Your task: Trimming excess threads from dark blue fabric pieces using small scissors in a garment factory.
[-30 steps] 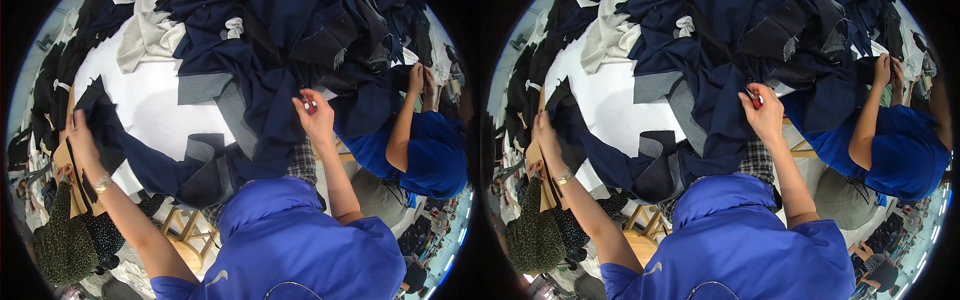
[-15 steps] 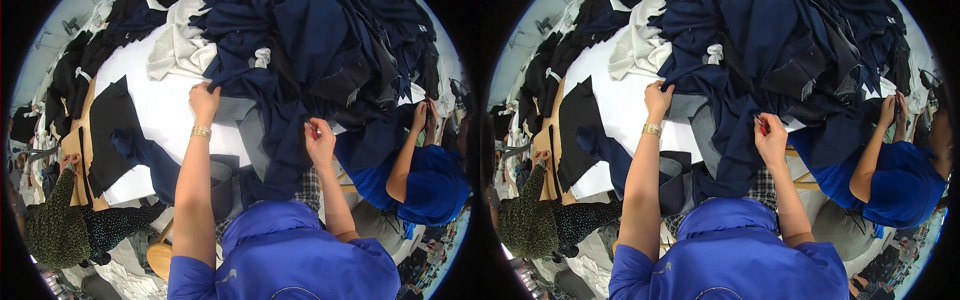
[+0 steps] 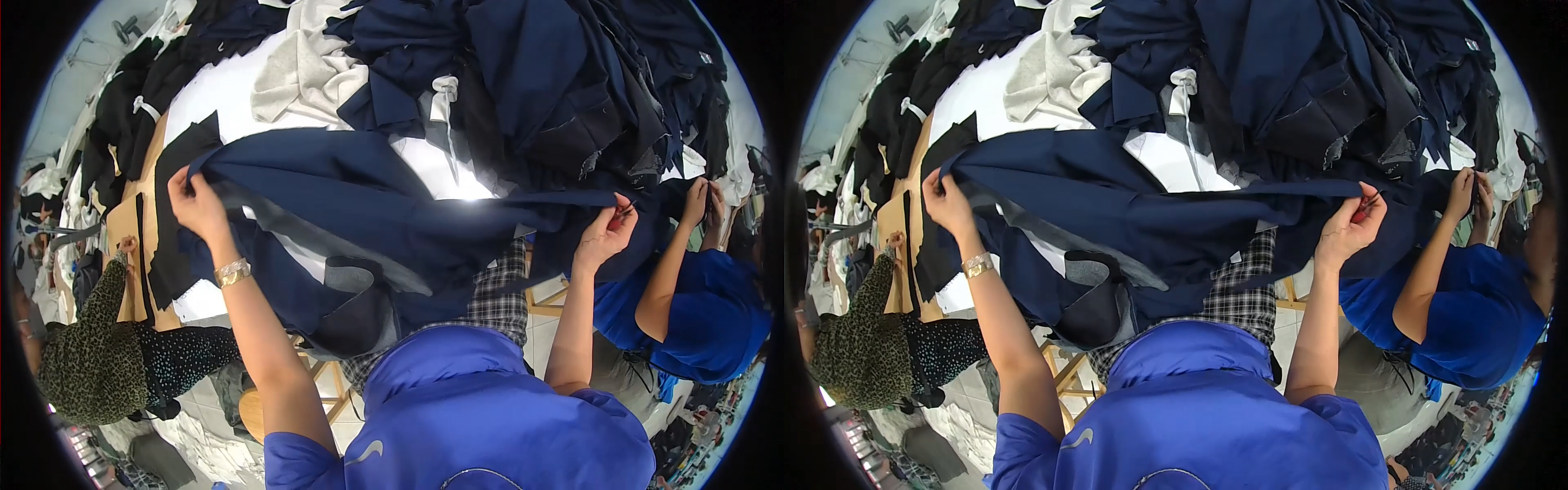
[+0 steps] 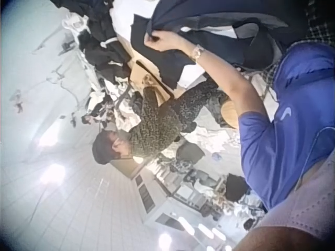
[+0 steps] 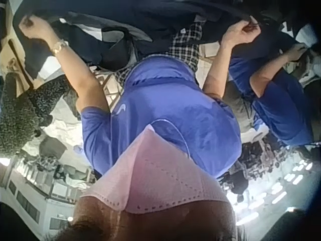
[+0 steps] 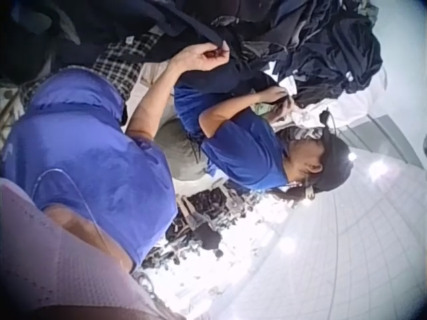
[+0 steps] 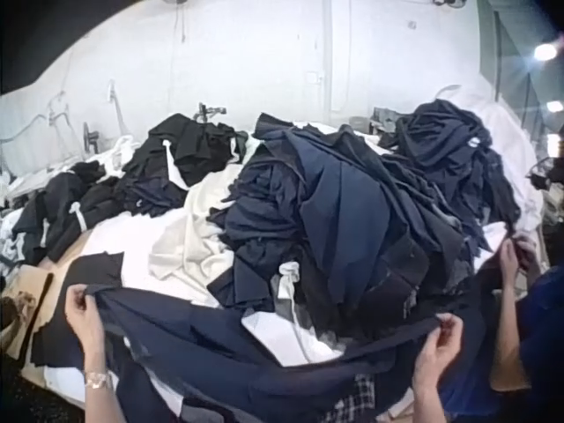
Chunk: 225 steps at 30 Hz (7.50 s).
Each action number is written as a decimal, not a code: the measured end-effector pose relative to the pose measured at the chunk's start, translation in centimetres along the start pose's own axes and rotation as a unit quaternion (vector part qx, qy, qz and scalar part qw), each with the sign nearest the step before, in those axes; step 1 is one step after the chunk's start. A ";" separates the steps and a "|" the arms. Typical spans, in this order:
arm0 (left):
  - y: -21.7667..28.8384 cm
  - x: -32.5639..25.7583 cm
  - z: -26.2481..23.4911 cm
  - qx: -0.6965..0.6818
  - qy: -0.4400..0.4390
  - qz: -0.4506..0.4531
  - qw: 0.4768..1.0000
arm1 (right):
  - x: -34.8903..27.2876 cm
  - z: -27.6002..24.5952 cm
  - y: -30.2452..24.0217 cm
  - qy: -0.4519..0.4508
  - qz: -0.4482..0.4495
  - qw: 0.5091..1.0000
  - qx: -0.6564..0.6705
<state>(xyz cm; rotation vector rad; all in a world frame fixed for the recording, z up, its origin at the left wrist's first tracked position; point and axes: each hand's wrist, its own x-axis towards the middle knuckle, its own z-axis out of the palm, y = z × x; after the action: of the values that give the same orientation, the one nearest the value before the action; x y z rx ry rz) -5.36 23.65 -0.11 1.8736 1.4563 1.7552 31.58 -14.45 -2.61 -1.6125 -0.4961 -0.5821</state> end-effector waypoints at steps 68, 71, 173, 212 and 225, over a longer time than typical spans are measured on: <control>17.7 -15.8 -2.5 -0.238 -0.368 -0.173 0.882 | -6.5 10.0 -15.9 -0.458 -0.083 0.875 0.132; 16.2 -17.7 -2.1 -0.403 -0.344 -0.279 0.801 | -7.7 9.3 -17.6 -0.520 -0.066 0.840 0.141; 18.1 -13.2 -6.6 -0.287 -0.453 -0.275 0.798 | -4.8 10.0 -15.8 -0.677 0.120 0.680 0.255; 19.8 -17.7 -3.4 -0.069 -0.245 0.164 0.953 | -5.6 10.2 -11.8 -0.604 0.294 0.608 0.423; 19.6 -18.5 -2.8 -0.080 -0.250 0.090 0.961 | -6.9 10.2 -11.2 -0.544 0.380 0.586 0.464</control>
<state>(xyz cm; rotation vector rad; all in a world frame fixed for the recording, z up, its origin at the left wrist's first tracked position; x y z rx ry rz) 5.69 -1.04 2.31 2.1993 0.9559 1.2737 20.10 -2.93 0.81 -0.7686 -0.7186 1.2898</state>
